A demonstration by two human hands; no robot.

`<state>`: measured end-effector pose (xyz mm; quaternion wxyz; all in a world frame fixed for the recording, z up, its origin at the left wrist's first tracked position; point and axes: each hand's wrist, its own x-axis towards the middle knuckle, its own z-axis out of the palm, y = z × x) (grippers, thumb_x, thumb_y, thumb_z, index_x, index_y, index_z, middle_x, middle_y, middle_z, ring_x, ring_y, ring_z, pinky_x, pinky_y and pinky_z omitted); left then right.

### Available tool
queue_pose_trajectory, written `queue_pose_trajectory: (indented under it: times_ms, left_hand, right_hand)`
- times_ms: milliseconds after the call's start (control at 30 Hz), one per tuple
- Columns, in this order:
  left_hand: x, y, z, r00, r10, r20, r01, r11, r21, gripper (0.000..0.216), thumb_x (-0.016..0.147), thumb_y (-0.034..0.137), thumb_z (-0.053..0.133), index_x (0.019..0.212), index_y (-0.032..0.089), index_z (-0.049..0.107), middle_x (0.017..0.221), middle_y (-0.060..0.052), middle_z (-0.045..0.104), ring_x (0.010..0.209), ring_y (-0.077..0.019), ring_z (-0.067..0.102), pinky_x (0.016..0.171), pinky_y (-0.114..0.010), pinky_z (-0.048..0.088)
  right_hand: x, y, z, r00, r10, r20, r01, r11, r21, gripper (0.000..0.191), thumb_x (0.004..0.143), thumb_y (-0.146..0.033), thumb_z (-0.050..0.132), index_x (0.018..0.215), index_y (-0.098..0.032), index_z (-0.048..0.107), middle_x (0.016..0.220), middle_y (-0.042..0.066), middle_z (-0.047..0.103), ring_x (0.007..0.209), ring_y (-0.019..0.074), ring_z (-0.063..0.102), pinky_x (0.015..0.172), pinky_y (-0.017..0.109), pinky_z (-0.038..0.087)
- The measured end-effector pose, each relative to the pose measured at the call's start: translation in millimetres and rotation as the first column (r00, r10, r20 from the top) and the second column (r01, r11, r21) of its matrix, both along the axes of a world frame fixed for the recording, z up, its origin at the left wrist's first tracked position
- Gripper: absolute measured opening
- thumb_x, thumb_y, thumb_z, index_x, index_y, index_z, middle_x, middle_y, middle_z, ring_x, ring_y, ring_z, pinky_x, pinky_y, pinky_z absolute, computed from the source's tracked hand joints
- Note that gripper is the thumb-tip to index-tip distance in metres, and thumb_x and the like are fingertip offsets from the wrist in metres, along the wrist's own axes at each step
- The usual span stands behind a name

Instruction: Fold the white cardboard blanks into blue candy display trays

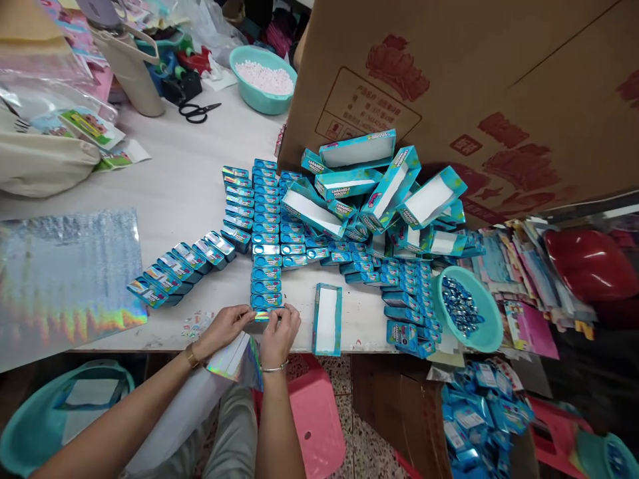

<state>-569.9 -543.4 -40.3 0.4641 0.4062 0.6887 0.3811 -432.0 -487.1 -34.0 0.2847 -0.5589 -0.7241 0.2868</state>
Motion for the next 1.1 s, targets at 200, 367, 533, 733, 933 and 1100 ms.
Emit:
queue_pose_trajectory:
  times_ms: [200, 367, 533, 733, 933, 1100]
  left_hand:
    - [6.6, 1.5, -39.9, 0.89, 0.142, 0.434, -0.083, 0.985, -0.152, 0.05, 0.071, 0.062, 0.055, 0.057, 0.014, 0.054, 0.056, 0.001, 0.054, 0.054, -0.0109, 0.045, 0.056, -0.023, 0.034]
    - [15.8, -7.5, -44.5, 0.844, 0.242, 0.479, -0.134, 0.959, -0.249, 0.056, 0.068, 0.069, 0.054, 0.058, 0.013, 0.055, 0.053, 0.002, 0.052, 0.049, -0.0089, 0.04, 0.05, -0.021, 0.03]
    - [10.5, -30.7, -15.8, 0.842, 0.201, 0.501, -0.092, 0.968, -0.234, 0.056, 0.075, 0.067, 0.049, 0.064, 0.013, 0.058, 0.057, 0.0, 0.056, 0.053, -0.0113, 0.047, 0.053, -0.022, 0.034]
    - [-7.3, -45.1, 25.1, 0.889, 0.092, 0.449, -0.062, 0.995, -0.081, 0.038, 0.078, 0.051, 0.051, 0.072, 0.014, 0.059, 0.064, -0.001, 0.058, 0.06, -0.0123, 0.049, 0.058, -0.022, 0.038]
    - [-23.6, -60.1, 34.0, 0.922, -0.174, 0.347, 0.23, 0.965, -0.126, 0.02, 0.067, 0.029, 0.052, 0.066, 0.013, 0.062, 0.055, 0.002, 0.051, 0.051, -0.0096, 0.038, 0.048, -0.021, 0.027]
    - [-27.9, -65.4, 36.5, 0.863, -0.186, 0.469, 0.257, 0.962, -0.093, 0.018, 0.067, 0.028, 0.048, 0.058, 0.014, 0.055, 0.051, 0.005, 0.04, 0.047, -0.0073, 0.027, 0.045, -0.022, 0.02]
  right_hand:
    - [-3.2, 3.2, -7.4, 0.995, -0.08, -0.058, 0.077, 0.996, -0.042, 0.018, 0.085, -0.029, 0.051, 0.1, -0.019, 0.05, 0.1, 0.01, 0.054, 0.097, 0.0241, 0.046, 0.085, 0.037, 0.036]
    - [3.4, 5.3, -0.4, 0.986, -0.106, -0.125, 0.098, 0.993, -0.069, 0.025, 0.088, -0.026, 0.044, 0.11, -0.016, 0.049, 0.106, 0.013, 0.055, 0.098, 0.0224, 0.049, 0.086, 0.037, 0.039]
    - [31.7, -28.9, 26.7, 0.974, -0.002, -0.225, -0.015, 0.997, -0.074, 0.024, 0.087, -0.027, 0.048, 0.108, -0.017, 0.053, 0.104, 0.011, 0.057, 0.096, 0.0207, 0.054, 0.083, 0.035, 0.043]
    - [35.2, -68.0, 32.1, 0.889, 0.36, -0.283, -0.45, 0.797, -0.401, 0.028, 0.083, -0.027, 0.056, 0.11, -0.019, 0.06, 0.089, 0.004, 0.067, 0.08, 0.0165, 0.061, 0.071, 0.027, 0.048]
    - [22.7, -63.4, 47.9, 0.836, 0.546, -0.062, -0.548, 0.819, -0.171, 0.025, 0.088, -0.022, 0.049, 0.108, -0.025, 0.064, 0.086, 0.003, 0.065, 0.081, 0.0163, 0.057, 0.073, 0.028, 0.044]
    - [23.8, -62.5, 53.5, 0.761, 0.636, 0.133, -0.638, 0.77, -0.032, 0.03, 0.089, -0.018, 0.047, 0.113, -0.027, 0.063, 0.096, 0.006, 0.063, 0.089, 0.0191, 0.055, 0.079, 0.034, 0.041]
